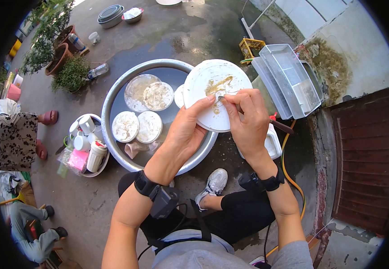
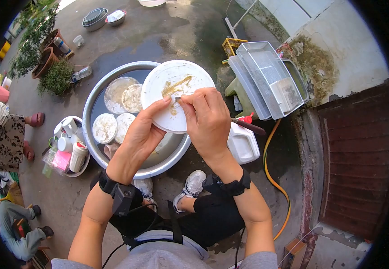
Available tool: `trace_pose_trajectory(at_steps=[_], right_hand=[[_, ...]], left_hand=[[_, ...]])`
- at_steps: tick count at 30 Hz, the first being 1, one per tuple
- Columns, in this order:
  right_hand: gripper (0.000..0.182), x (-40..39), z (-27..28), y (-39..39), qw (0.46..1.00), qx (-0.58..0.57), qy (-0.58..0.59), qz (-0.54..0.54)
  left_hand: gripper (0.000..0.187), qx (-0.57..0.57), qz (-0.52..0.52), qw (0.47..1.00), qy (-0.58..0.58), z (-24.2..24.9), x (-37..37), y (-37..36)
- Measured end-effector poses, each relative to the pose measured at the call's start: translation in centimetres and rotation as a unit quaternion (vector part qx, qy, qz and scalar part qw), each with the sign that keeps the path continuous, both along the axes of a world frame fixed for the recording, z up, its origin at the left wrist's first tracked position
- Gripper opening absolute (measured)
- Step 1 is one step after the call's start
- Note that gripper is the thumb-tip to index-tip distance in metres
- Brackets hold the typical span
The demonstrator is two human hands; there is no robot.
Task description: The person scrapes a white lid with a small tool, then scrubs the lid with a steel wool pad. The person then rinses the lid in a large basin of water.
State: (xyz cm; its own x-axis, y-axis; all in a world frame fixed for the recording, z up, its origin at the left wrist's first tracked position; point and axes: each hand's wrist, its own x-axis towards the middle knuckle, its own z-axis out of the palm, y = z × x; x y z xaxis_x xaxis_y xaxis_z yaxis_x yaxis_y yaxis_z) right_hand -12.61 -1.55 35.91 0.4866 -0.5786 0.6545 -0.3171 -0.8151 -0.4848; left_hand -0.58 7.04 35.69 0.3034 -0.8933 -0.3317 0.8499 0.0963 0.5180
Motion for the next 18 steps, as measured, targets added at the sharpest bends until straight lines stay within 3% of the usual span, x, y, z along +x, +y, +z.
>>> trace_pose_trajectory(at_steps=[18], right_hand=[[0.013, -0.6, -0.3, -0.8, 0.998, 0.042, 0.003, -0.040]], left_hand=[[0.043, 0.006, 0.016, 0.999, 0.032, 0.9, 0.2, 0.1]])
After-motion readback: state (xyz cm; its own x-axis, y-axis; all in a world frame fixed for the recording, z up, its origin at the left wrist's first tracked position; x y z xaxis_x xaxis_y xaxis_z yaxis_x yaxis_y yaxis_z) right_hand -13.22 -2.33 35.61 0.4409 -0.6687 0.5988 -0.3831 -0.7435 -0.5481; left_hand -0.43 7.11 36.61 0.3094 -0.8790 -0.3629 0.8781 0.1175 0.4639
